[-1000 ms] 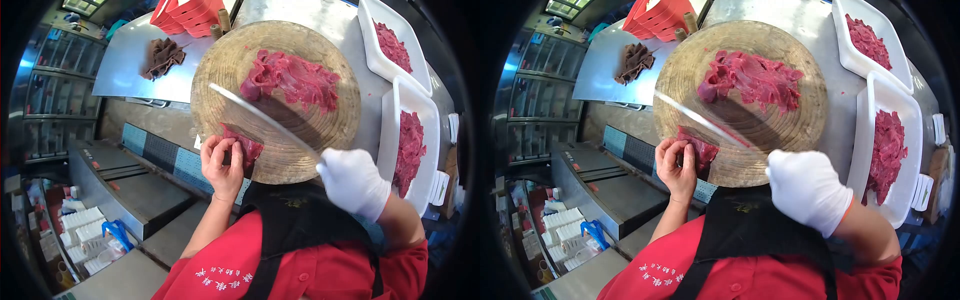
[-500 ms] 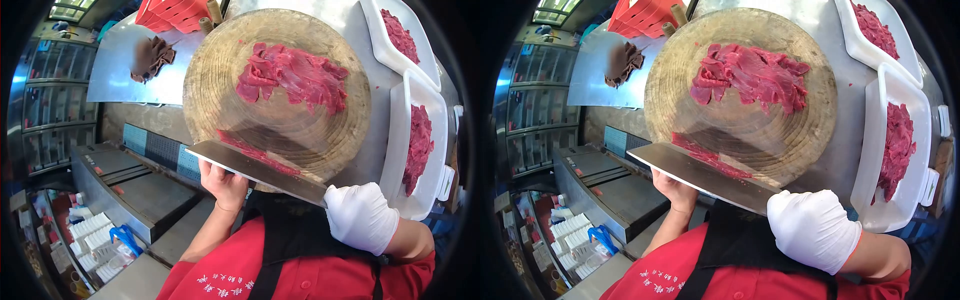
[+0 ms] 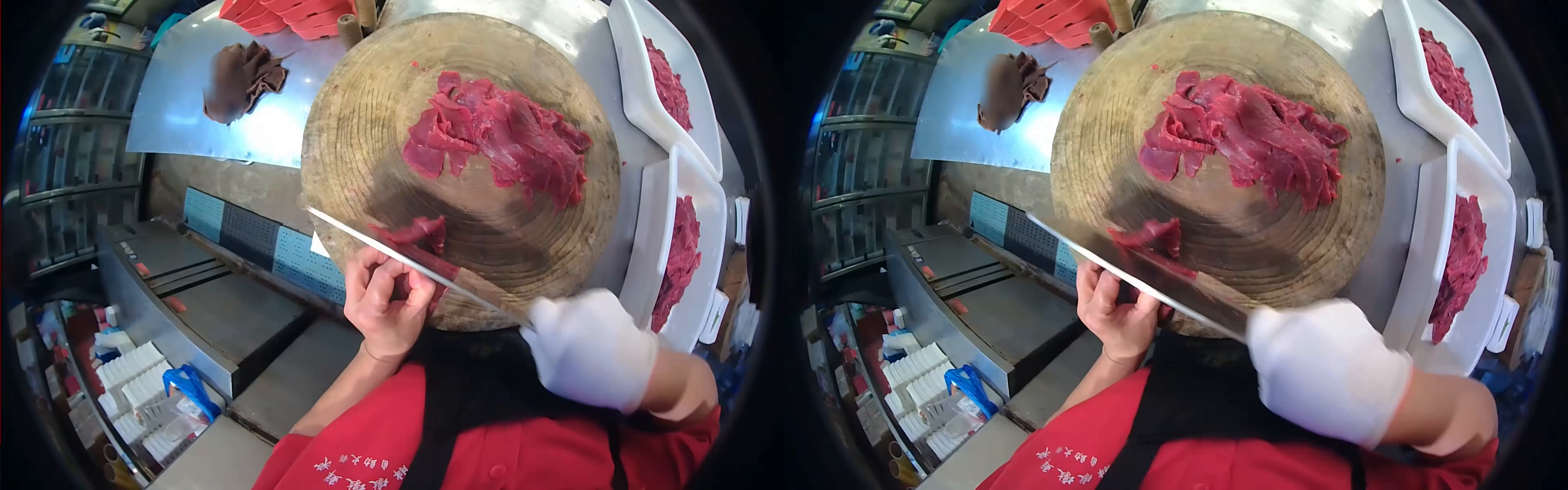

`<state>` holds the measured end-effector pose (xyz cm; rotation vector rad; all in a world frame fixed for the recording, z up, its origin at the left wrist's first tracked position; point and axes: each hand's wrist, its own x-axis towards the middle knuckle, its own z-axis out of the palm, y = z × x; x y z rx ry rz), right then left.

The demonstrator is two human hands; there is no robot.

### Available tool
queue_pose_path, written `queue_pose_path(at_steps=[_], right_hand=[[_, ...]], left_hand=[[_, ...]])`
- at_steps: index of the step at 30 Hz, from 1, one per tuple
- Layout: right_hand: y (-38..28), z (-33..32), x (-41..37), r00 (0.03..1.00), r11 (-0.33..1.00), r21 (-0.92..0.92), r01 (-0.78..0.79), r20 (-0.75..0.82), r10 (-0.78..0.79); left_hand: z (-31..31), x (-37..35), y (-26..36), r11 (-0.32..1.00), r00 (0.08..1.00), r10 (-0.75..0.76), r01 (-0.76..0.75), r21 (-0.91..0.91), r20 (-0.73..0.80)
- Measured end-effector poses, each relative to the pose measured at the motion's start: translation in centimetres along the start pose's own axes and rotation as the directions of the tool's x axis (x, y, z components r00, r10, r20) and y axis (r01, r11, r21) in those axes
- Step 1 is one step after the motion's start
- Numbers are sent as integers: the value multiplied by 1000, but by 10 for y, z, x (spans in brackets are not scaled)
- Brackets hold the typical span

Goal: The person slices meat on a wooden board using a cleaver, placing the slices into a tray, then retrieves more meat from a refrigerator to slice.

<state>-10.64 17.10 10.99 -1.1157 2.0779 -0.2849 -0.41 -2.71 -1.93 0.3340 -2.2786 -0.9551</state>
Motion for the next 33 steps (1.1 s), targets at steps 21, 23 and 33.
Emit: queue_pose_path(at_steps=[21,23,33], right_hand=[[14,30,-41,936,1000,1,-22,-350,21],[15,40,-46,946,1000,-19,-4,-323,-2],[16,42,-56,956,920,-392,25,-260,-136]], left_hand=[[-6,-11,-5,962,965,261,-258,91,-19],[-8,-11,-8,953,961,276,-275,124,11],[-7,-17,-15,951,961,268,-275,144,70]])
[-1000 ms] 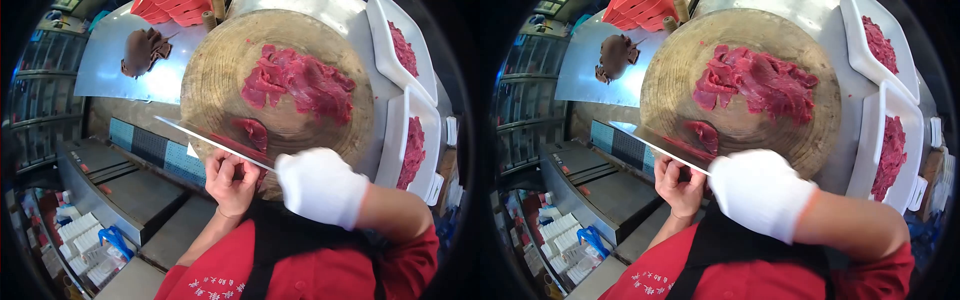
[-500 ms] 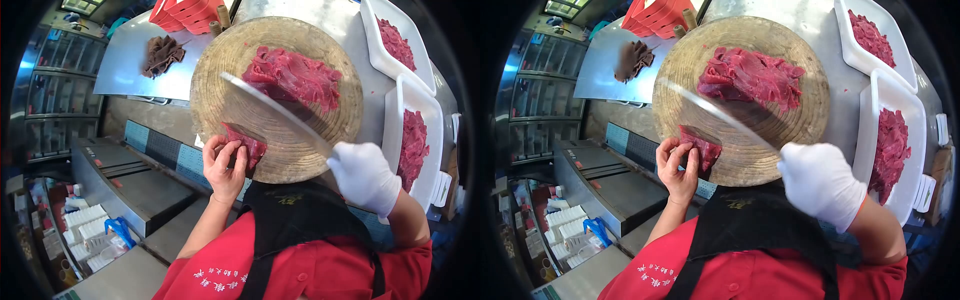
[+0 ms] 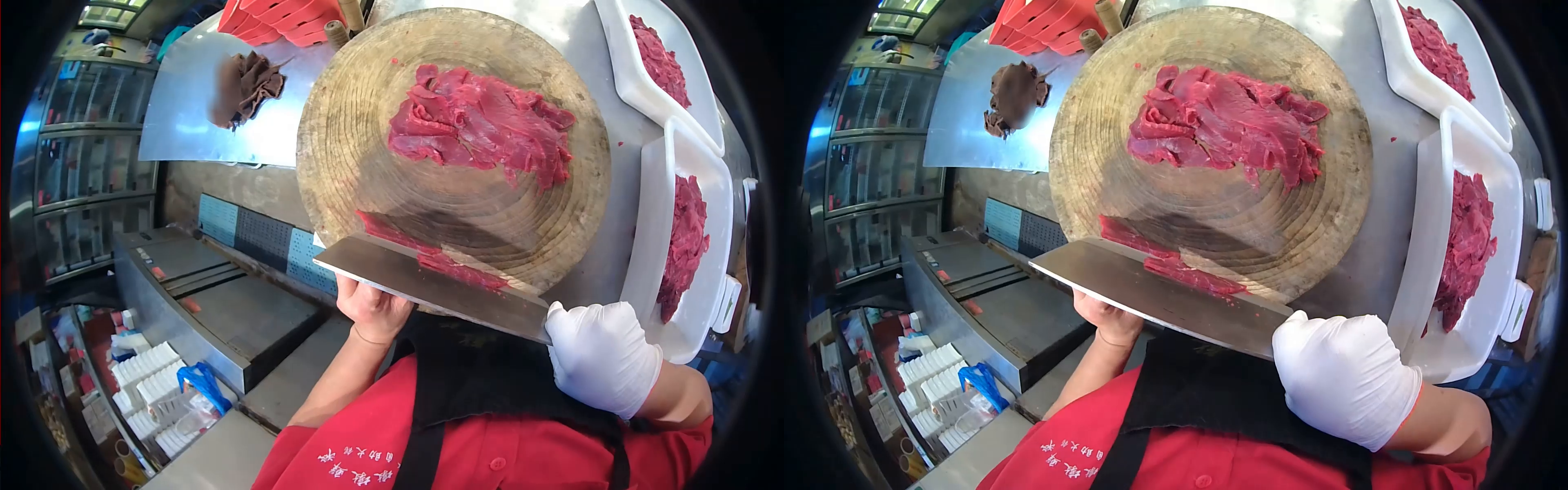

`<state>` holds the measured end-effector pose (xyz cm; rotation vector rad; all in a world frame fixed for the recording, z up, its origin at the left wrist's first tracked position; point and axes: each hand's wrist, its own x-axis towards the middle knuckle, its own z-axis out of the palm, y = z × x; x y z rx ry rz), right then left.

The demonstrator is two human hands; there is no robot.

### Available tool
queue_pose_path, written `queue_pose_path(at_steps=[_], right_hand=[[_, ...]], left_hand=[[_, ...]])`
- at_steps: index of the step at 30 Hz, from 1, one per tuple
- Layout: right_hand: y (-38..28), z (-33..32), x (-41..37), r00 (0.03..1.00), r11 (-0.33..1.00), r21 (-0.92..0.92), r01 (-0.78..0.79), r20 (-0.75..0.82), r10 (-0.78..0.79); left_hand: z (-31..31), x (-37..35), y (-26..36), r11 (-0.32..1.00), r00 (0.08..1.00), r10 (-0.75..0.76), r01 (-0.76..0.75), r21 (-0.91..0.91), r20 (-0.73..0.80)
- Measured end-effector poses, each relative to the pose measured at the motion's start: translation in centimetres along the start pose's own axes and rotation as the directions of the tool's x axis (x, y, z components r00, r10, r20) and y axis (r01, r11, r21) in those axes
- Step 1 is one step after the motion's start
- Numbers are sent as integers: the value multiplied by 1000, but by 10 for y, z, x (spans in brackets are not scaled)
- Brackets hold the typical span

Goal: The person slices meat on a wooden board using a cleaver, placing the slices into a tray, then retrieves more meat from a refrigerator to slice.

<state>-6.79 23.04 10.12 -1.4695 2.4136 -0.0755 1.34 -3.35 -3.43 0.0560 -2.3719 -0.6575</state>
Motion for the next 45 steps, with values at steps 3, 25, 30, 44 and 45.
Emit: queue_pose_path(at_steps=[3,25,30,44,45], right_hand=[[1,-9,19,992,986,166,-9,127,-13],[-23,0,108,974,896,430,111,-228,-11],[13,-12,30,976,952,243,-186,159,150],[-9,4,-5,995,997,9,-82,-59,82],[-8,4,-5,997,998,-13,-60,-57,59]], left_hand=[[1,4,4,999,999,-43,43,-25,-10],[8,17,9,982,989,-130,119,-145,-70],[9,3,9,983,980,-161,149,-103,-117],[6,-7,6,988,990,-132,127,-89,-55],[6,-4,8,981,985,-165,159,-113,-50]])
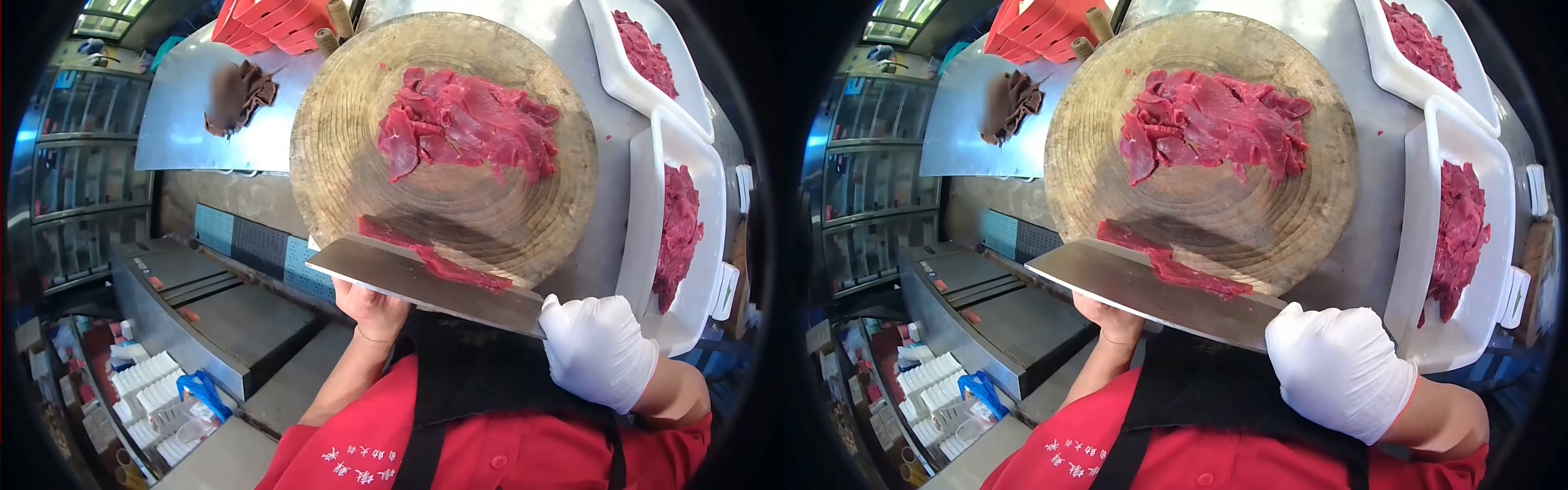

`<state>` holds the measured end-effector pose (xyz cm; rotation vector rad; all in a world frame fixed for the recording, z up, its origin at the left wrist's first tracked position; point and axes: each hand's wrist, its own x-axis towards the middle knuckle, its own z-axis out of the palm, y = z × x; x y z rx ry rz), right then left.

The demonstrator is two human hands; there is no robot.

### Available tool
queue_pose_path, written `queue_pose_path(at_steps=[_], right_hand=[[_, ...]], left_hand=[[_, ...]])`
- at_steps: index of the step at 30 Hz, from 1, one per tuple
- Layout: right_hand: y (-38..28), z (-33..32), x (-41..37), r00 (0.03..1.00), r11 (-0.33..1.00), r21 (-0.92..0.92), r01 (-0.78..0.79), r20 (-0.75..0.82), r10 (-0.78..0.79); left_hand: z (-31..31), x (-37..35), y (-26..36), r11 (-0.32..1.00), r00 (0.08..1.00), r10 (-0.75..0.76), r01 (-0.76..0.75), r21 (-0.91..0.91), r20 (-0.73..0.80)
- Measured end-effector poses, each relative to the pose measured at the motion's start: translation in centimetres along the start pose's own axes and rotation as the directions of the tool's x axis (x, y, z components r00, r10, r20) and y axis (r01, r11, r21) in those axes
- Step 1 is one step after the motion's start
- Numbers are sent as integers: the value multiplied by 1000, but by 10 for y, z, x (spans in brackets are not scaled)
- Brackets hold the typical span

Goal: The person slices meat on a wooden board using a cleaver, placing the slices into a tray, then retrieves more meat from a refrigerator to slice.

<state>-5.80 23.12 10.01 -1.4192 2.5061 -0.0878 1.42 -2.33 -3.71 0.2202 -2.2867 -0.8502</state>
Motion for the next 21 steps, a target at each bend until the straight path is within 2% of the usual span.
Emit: queue_pose_path(at_steps=[5,7,8,9,12,14,15,17,20,21], right_hand=[[2,-6,17,996,1000,3,31,88,-31],[-1,-10,36,994,988,154,26,105,-43],[-1,-11,50,993,946,323,16,103,-52],[-1,-10,65,991,914,406,8,116,-60],[-2,-13,74,989,944,317,89,84,-121],[-1,-20,62,972,897,428,-110,235,7],[3,-30,54,949,916,387,-109,315,-20],[3,-39,45,932,979,203,-26,358,-49],[-2,-17,88,981,875,469,-119,192,30],[-6,-8,109,990,893,450,-7,129,-57]], left_hand=[[0,2,-1,1000,1000,21,-21,-1,-1],[0,3,-2,999,999,52,-52,13,-12],[0,3,-2,998,999,49,-49,36,3],[-1,3,-1,997,999,47,-48,58,17],[2,10,2,1000,1000,8,-8,29,-13],[2,11,3,999,1000,13,-12,42,-23],[3,11,3,999,1000,7,-6,52,-22],[7,14,4,1000,999,-14,14,8,-44],[5,21,7,1000,1000,0,0,-13,-7],[5,18,8,998,998,-60,60,-14,-23]])
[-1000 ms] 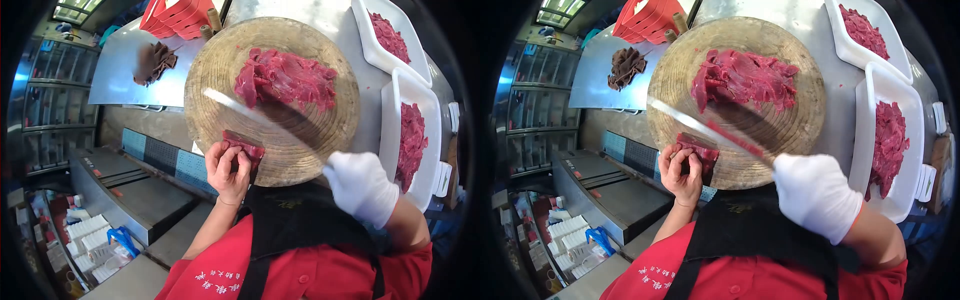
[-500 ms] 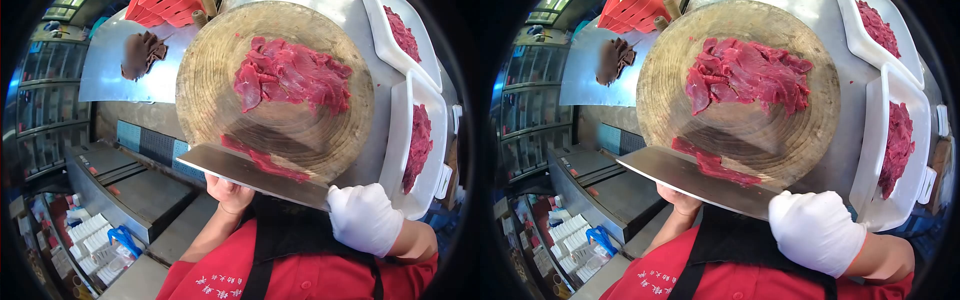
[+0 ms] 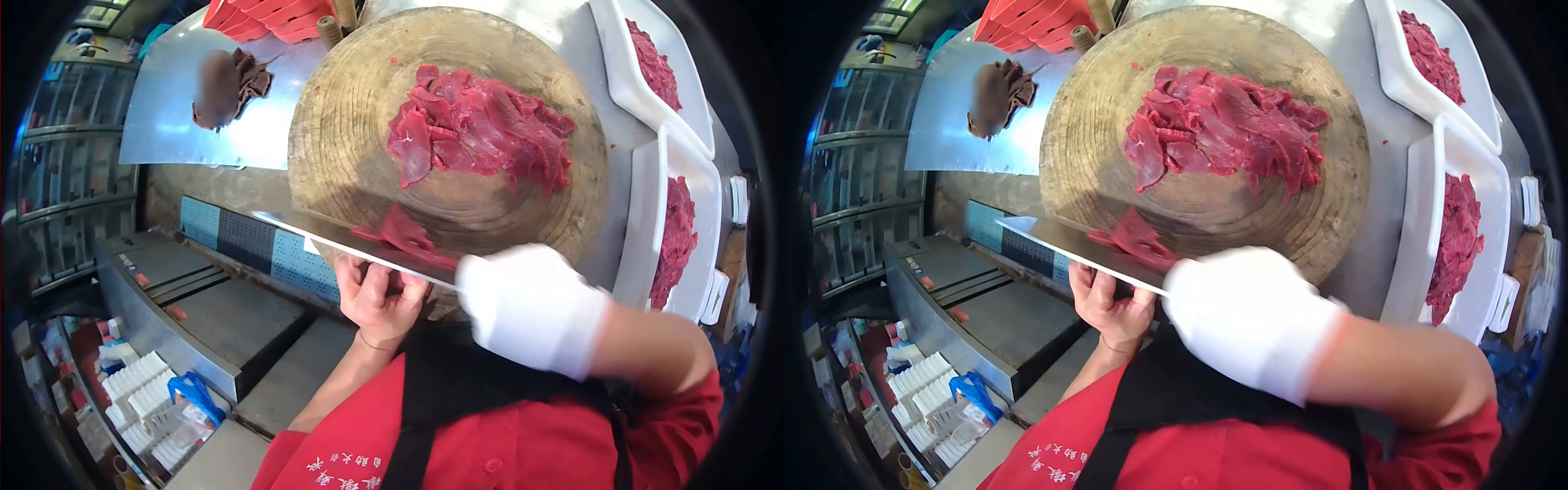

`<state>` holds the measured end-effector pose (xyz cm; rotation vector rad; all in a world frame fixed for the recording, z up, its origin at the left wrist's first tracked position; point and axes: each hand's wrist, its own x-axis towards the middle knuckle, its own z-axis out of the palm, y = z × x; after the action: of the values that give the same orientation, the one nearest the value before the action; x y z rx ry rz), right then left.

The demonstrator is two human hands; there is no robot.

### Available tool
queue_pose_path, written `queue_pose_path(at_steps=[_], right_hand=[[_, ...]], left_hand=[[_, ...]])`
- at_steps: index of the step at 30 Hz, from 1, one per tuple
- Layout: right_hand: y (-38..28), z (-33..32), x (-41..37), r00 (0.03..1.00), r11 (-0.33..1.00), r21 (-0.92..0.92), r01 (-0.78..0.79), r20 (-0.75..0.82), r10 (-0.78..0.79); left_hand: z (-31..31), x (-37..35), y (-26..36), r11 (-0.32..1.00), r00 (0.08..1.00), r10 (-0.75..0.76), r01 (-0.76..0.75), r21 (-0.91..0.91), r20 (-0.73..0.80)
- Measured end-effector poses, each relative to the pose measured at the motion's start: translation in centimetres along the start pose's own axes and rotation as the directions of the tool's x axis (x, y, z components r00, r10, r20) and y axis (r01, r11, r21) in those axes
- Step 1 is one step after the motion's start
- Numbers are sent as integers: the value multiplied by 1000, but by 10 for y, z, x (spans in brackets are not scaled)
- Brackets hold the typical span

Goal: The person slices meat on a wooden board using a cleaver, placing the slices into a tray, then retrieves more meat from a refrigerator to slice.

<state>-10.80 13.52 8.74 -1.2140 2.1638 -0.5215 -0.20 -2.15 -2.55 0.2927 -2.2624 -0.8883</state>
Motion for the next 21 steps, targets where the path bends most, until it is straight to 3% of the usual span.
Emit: queue_pose_path(at_steps=[1,2,4,6,8,10,13,16,21], right_hand=[[2,6,11,973,985,31,168,-166,-160],[-2,9,15,977,991,-4,134,-164,-132],[-2,13,9,953,984,-25,174,-246,-175],[-9,15,-14,988,998,-62,25,-152,-34],[-3,8,-44,996,983,-162,-89,14,92],[19,-7,-61,986,971,-185,-153,33,162],[31,-3,-65,923,942,-193,-273,-328,200],[22,-6,-71,914,984,-82,-158,-390,114],[10,6,-92,989,991,-76,-108,-112,99]], left_hand=[[2,1,-1,998,998,55,-55,-4,-3],[3,3,-1,994,994,110,-110,-3,-9],[2,-4,-1,998,998,57,-57,-20,4],[-1,-5,-1,997,996,82,-82,15,-17],[2,-9,1,998,998,-7,3,-61,-56],[1,-15,-2,1000,999,14,-15,-10,-42],[0,-16,6,999,998,10,-12,-34,-56],[-1,-19,5,1000,998,10,-11,-23,-60],[2,-22,-4,998,995,57,-56,17,-76]])
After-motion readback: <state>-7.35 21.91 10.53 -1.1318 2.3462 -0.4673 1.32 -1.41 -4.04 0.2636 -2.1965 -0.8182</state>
